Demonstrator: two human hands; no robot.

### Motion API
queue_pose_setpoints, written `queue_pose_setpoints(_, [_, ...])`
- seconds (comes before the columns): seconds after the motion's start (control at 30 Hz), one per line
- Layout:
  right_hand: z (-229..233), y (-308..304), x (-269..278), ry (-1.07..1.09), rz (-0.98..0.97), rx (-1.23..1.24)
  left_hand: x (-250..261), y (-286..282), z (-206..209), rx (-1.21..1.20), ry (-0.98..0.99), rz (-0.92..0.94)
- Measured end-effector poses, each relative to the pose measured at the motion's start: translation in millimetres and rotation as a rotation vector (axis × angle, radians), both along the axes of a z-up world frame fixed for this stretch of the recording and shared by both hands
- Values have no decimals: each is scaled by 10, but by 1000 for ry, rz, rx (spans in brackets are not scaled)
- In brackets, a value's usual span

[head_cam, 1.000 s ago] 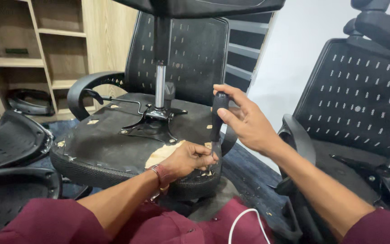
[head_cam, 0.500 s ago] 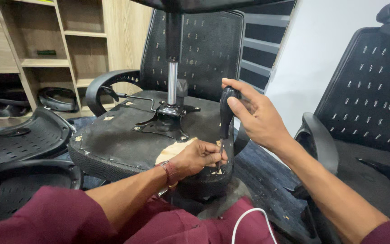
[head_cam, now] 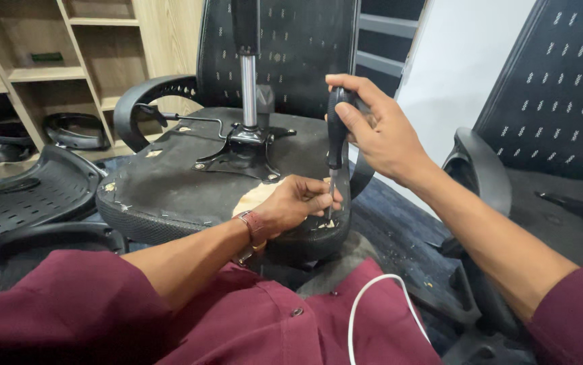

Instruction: The person uses a screwdriver to remove screws from the underside of an office chair seat. The chair is upside down, and the person works methodically to loosen and remove fasteners from the seat base.

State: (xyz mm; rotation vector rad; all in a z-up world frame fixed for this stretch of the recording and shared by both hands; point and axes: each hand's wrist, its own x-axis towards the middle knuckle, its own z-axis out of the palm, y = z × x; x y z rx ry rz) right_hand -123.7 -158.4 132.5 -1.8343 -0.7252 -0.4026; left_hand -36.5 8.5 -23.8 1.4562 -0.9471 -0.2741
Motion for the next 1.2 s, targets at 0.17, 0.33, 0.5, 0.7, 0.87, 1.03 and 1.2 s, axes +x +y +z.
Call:
queue_pose_setpoints(0.17, [16, -40, -4, -23, 18, -40, -45, 11, 40, -6, 31, -19])
queue_pose_setpoints(0.33, [51, -81, 41, -142, -117, -132, -94, 9, 78, 10, 20, 3])
queue_pose_setpoints(0.5, [75, -88, 70, -361, -317, -297, -123, -5, 87, 9, 15, 27])
queue_pose_setpoints(0.7, [16, -114, 62, -352, -291, -272, -115, -39, 34, -29, 54, 43])
queue_pose_setpoints(0.87, [36, -222, 107, -49, -33, -95, -95, -65, 42, -5, 70, 90])
queue_pose_setpoints(1.03, [69, -235, 98, -71, -96, -56, -133, -62, 68, 28, 1, 124])
queue_pose_setpoints(1.2, [105, -165, 30, -311, -378, -252, -195, -43, 107, 14, -22, 91])
